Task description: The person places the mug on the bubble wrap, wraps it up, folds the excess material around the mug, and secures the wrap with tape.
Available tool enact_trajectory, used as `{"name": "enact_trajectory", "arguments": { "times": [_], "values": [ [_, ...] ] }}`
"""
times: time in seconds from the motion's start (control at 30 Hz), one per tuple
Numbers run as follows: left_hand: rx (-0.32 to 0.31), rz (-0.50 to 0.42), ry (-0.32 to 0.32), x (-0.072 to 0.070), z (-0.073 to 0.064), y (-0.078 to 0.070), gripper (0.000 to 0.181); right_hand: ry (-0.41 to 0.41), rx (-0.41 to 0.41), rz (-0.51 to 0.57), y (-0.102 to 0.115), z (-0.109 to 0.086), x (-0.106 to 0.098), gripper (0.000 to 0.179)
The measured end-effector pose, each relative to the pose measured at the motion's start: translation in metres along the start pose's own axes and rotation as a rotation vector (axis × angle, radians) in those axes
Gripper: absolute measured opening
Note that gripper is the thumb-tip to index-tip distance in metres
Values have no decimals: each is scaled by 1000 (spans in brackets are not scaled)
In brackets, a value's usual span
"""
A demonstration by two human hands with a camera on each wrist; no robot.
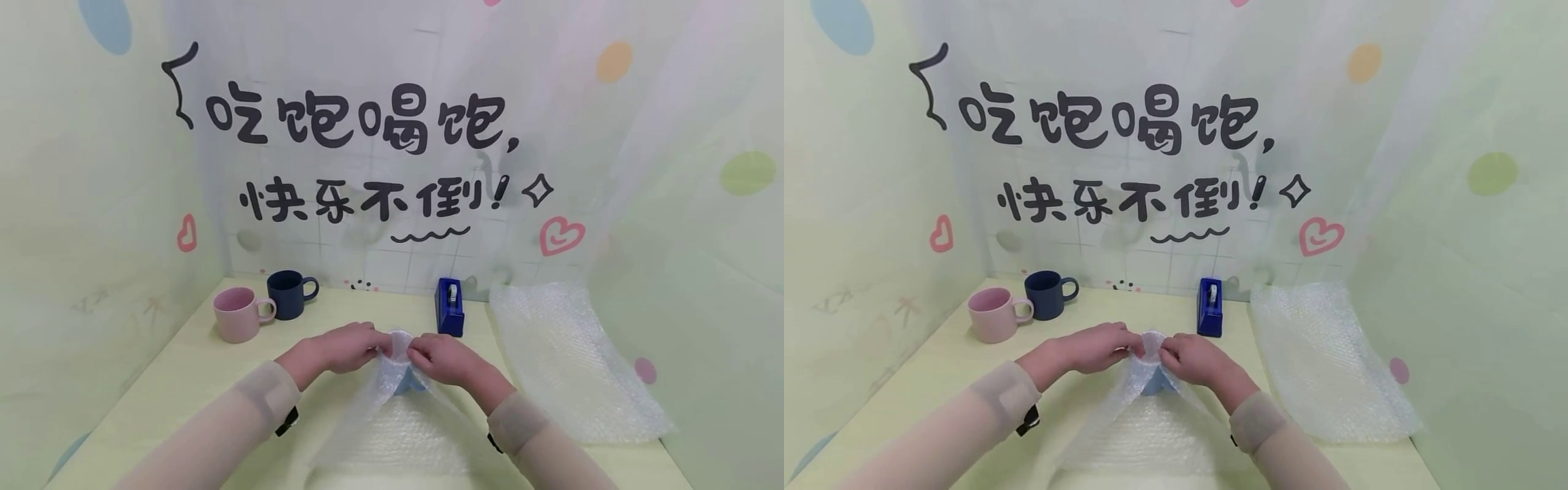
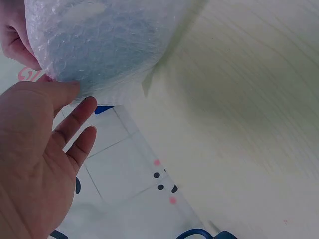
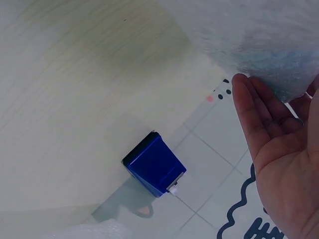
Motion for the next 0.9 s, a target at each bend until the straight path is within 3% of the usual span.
{"name": "enact_trajectory", "arguments": {
  "times": [0.13, 0.3, 0.6, 0.73, 0.9],
  "values": [
    [19, 21, -11, 0, 0, 2, 23, 10, -3, -12, -1, 2, -1, 24],
    [39, 128, -51, 0, -2, -3, 23, 75, 23, -30, -3, 7, -1, 23],
    [-1, 160, -54, 7, -4, -6, 26, 135, 71, -12, -8, 18, 1, 31],
    [-12, 103, -51, 9, -5, -5, 30, 148, 134, 19, -12, 16, 5, 38],
    [-60, -78, -33, 17, -1, 2, 39, 98, 110, 7, -10, 17, 6, 32]
  ]
}}
Point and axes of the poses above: each hand's wrist, its own z-axis towards the middle knuckle, its own x-axis out of the palm, y = z × x, the point moved 8 cm from there along z, towards the middle knuckle, and after that the axes turned 5 degrees about x, right-handed, at the moved point
